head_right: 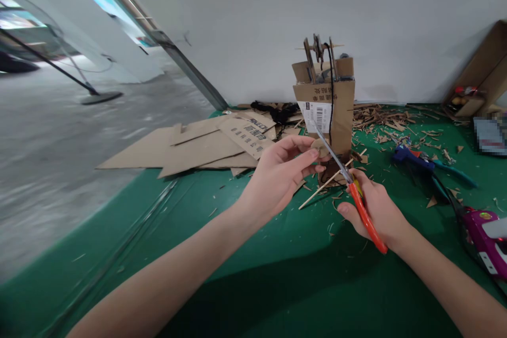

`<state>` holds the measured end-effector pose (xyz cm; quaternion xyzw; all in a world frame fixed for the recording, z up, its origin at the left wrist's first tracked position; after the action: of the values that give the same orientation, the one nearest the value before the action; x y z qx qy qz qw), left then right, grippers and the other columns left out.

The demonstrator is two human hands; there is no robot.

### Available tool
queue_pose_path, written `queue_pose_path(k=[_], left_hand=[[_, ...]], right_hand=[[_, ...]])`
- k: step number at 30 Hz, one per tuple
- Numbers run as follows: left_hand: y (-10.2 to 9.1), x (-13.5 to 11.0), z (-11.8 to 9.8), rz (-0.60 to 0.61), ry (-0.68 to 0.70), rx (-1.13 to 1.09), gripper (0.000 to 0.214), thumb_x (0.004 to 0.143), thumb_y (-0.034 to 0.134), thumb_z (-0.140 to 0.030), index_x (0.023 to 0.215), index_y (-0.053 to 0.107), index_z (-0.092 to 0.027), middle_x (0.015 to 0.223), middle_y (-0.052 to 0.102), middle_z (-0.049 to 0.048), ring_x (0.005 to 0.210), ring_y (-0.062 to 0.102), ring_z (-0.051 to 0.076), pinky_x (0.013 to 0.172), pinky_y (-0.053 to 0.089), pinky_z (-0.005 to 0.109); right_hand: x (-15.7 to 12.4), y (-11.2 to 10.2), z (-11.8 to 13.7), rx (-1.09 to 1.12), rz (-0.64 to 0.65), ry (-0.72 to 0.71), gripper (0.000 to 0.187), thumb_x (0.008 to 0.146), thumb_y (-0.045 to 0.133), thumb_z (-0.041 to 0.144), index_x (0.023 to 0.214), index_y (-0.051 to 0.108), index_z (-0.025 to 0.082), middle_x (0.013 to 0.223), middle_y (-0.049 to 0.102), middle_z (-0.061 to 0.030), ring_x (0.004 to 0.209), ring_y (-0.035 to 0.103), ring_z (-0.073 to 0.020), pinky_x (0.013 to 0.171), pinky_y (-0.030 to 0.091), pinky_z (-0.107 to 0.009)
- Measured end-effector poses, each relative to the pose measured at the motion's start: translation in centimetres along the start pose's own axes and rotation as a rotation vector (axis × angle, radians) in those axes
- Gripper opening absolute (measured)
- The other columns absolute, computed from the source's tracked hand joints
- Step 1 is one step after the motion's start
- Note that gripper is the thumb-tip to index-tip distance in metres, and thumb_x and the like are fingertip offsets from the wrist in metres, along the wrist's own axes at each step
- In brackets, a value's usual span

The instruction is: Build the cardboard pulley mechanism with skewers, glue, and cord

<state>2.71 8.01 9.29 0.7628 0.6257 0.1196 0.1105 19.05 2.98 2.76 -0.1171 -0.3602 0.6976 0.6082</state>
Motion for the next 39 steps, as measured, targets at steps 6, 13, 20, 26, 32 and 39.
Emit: queue_pose_path(k=[6, 13, 20, 26, 32, 39], left_hand=[[0.0, 0.1, 0.6, -0.003, -0.033, -0.042, 0.013, 0.076, 0.074, -0.013, 0.083, 0.063, -0.014, 0.083, 0.074, 0.0026, 0.078, 0.074, 0.015, 0.069, 0.059, 0.026], [-0.3, 0.3, 0.2, 0.021, 0.005, 0.038, 0.014, 0.075, 0.076, -0.017, 0.085, 0.066, -0.013, 0.082, 0.074, 0.0029, 0.077, 0.073, 0.014, 0.07, 0.059, 0.024], [-0.7, 0.4, -0.6, 0.002, 0.038, 0.097, 0.013, 0.072, 0.078, -0.017, 0.081, 0.068, -0.014, 0.079, 0.073, 0.0025, 0.073, 0.071, 0.014, 0.068, 0.059, 0.026], [-0.7, 0.4, -1.0, -0.006, 0.052, 0.12, 0.013, 0.072, 0.079, -0.018, 0.082, 0.071, -0.014, 0.079, 0.073, 0.0029, 0.074, 0.07, 0.014, 0.068, 0.059, 0.026], [-0.8, 0.3, -1.6, -0.023, 0.068, 0.148, 0.01, 0.072, 0.077, -0.014, 0.082, 0.073, -0.015, 0.076, 0.074, 0.002, 0.071, 0.07, 0.013, 0.066, 0.059, 0.025], [-0.3, -0.1, -1.8, -0.009, 0.087, 0.219, 0.007, 0.075, 0.074, -0.012, 0.081, 0.075, -0.016, 0.078, 0.076, 0.004, 0.072, 0.072, 0.015, 0.068, 0.06, 0.028]], right_hand=[[0.1, 0.0, 0.1, -0.019, 0.055, 0.083, 0.056, 0.091, 0.046, 0.05, 0.132, 0.049, 0.011, 0.086, 0.071, -0.0115, 0.078, 0.07, -0.0278, 0.071, 0.053, -0.037], [0.2, -0.1, 0.2, -0.13, 0.093, 0.173, 0.061, 0.091, 0.04, 0.055, 0.131, 0.044, 0.009, 0.072, 0.066, -0.0056, 0.061, 0.063, -0.0252, 0.062, 0.045, -0.035], [0.6, -0.9, 0.9, -0.282, 0.075, 0.109, 0.059, 0.091, 0.037, 0.052, 0.127, 0.047, 0.007, 0.063, 0.059, -0.0025, 0.057, 0.058, -0.0245, 0.058, 0.04, -0.033], [0.6, -1.2, 1.2, -0.312, 0.063, 0.098, 0.052, 0.092, 0.038, 0.047, 0.126, 0.047, 0.009, 0.063, 0.059, -0.0014, 0.056, 0.058, -0.0231, 0.057, 0.04, -0.031], [0.4, -1.2, 0.9, -0.256, 0.07, 0.049, 0.048, 0.092, 0.044, 0.048, 0.126, 0.046, 0.013, 0.065, 0.056, 0.0005, 0.056, 0.054, -0.0214, 0.057, 0.04, -0.031], [0.3, -0.4, 1.5, -0.053, 0.094, -0.082, 0.055, 0.093, 0.041, 0.059, 0.127, 0.043, 0.016, 0.098, 0.062, -0.0121, 0.076, 0.06, -0.0246, 0.07, 0.048, -0.038]])
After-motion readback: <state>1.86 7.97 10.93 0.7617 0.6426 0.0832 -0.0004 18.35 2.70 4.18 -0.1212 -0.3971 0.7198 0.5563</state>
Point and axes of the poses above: each hand's wrist, its own x-axis towards the middle knuckle, its own y-axis out of the palm, z = x × y, the point moved 7 cm from there along x, towards the middle knuckle
